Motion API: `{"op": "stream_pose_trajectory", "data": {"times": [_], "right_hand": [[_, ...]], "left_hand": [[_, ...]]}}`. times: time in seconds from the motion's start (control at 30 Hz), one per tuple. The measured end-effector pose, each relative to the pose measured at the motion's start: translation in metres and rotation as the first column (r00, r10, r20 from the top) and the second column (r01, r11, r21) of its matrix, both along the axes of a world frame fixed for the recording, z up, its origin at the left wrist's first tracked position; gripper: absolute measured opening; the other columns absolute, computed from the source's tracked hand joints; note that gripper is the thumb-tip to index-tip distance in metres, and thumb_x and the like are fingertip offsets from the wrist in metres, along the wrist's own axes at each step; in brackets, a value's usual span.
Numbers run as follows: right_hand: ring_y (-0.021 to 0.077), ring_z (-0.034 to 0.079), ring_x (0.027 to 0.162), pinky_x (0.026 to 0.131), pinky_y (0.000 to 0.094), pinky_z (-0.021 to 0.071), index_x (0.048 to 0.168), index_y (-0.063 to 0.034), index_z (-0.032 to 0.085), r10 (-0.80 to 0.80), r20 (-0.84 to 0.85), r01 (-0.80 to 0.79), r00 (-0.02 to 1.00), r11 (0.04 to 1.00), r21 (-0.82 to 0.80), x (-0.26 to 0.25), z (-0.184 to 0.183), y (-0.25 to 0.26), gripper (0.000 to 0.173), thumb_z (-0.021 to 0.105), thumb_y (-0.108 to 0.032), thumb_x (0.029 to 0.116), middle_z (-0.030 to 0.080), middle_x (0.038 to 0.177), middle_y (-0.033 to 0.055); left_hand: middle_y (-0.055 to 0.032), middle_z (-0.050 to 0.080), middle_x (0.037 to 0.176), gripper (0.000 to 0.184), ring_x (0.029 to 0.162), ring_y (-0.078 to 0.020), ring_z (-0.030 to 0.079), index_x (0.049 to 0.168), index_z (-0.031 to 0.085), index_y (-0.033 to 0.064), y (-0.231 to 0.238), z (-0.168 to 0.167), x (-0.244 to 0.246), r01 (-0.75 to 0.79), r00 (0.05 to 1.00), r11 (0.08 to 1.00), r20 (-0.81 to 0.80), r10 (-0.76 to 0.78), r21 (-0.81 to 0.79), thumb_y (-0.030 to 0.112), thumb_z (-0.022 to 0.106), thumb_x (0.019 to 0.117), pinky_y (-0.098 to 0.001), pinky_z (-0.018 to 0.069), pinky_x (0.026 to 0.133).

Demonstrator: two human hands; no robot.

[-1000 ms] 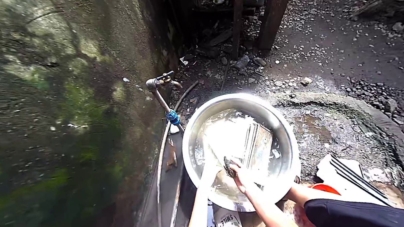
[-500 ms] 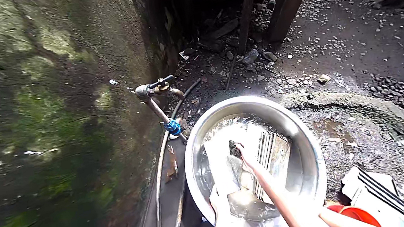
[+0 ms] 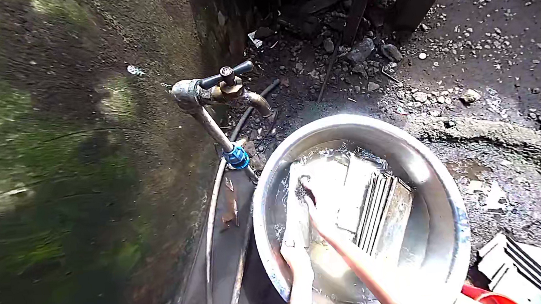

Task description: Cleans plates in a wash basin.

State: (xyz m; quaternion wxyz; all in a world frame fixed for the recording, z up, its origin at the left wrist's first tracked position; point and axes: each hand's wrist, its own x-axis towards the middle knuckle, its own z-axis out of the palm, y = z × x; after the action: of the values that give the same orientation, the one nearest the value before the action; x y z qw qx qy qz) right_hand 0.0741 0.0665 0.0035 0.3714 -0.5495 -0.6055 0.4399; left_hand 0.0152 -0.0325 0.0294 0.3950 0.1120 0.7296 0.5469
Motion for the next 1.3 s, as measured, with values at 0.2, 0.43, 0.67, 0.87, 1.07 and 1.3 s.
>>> {"op": "stream_pose_trajectory", "data": {"times": [0.2, 0.43, 0.67, 0.87, 1.07, 1.3], "right_hand": [[0.031, 0.053, 0.14, 0.119, 0.0446, 0.0392, 0.134, -0.0015, 0.066, 0.584, 0.236, -0.63, 0.776, 0.726, 0.275, 0.015, 0.028, -0.04, 0.038, 0.052, 0.002, 0.0994, 0.061, 0.144, 0.0155], [0.0288, 0.051, 0.142, 0.12, 0.0422, 0.0362, 0.137, -0.0064, 0.065, 0.603, 0.386, -0.691, 0.698, 0.709, 0.141, 0.004, 0.022, 0.04, 0.049, 0.039, 0.009, 0.0988, 0.061, 0.145, 0.0141], [0.031, 0.06, 0.132, 0.114, 0.0424, 0.0442, 0.128, -0.0042, 0.071, 0.837, 0.248, -0.868, 0.488, 0.437, 0.234, 0.022, 0.037, -0.024, 0.039, 0.051, 0.008, 0.0968, 0.067, 0.135, 0.015], [0.0211, 0.045, 0.146, 0.123, 0.0418, 0.0307, 0.146, -0.0202, 0.06, 0.508, 0.509, -0.605, 0.695, 0.796, 0.032, 0.011, 0.013, 0.071, 0.055, 0.038, 0.001, 0.1003, 0.054, 0.153, 0.0035], [0.0288, 0.051, 0.142, 0.12, 0.0425, 0.0375, 0.139, -0.0046, 0.063, 0.767, 0.306, -0.823, 0.565, 0.553, 0.131, 0.018, 0.036, -0.011, 0.047, 0.045, 0.009, 0.098, 0.059, 0.147, 0.0148], [0.0301, 0.055, 0.138, 0.117, 0.0435, 0.0401, 0.134, -0.0043, 0.067, 0.742, 0.381, -0.834, 0.551, 0.474, 0.282, 0.021, 0.025, 0.015, 0.044, 0.044, 0.01, 0.0992, 0.063, 0.142, 0.0148]], "left_hand": [[-0.0284, 0.06, 0.134, 0.037, 0.128, -0.0239, 0.058, 0.134, 0.053, -0.0164, -0.002, 0.01, -0.003, 0.045, 0.996, 0.998, -0.073, -0.048, -0.048, -0.008, 0.053, 0.0981, -0.0317, 0.0416, 0.112], [-0.0243, 0.07, 0.108, 0.024, 0.101, -0.0213, 0.067, 0.118, 0.064, -0.0142, -0.003, 0.009, -0.002, 0.051, 0.987, 0.995, -0.151, -0.064, -0.09, -0.004, 0.06, 0.0961, -0.0353, 0.0507, 0.097], [-0.0281, 0.063, 0.116, 0.028, 0.109, -0.0239, 0.061, 0.122, 0.053, -0.019, -0.008, 0.01, 0.005, -0.035, 0.999, 0.997, -0.03, 0.033, -0.074, -0.012, 0.055, 0.0948, -0.034, 0.0483, 0.1], [-0.0229, 0.07, 0.102, 0.017, 0.099, -0.0212, 0.066, 0.107, 0.067, -0.0143, -0.009, 0.013, 0.0, 0.076, 0.977, 0.989, -0.188, -0.099, -0.126, -0.008, 0.061, 0.0932, -0.0359, 0.0505, 0.095], [-0.0271, 0.07, 0.112, 0.025, 0.11, -0.03, 0.067, 0.118, 0.065, -0.0147, -0.004, 0.018, -0.005, 0.091, 0.96, 0.975, -0.242, -0.14, -0.203, -0.004, 0.061, 0.0958, -0.0417, 0.049, 0.103], [-0.0244, 0.073, 0.109, 0.024, 0.106, -0.0304, 0.07, 0.117, 0.069, -0.0109, -0.003, 0.024, -0.005, 0.167, 0.918, 0.959, -0.319, -0.236, -0.23, 0.001, 0.063, 0.0968, -0.0452, 0.0505, 0.1]]}}
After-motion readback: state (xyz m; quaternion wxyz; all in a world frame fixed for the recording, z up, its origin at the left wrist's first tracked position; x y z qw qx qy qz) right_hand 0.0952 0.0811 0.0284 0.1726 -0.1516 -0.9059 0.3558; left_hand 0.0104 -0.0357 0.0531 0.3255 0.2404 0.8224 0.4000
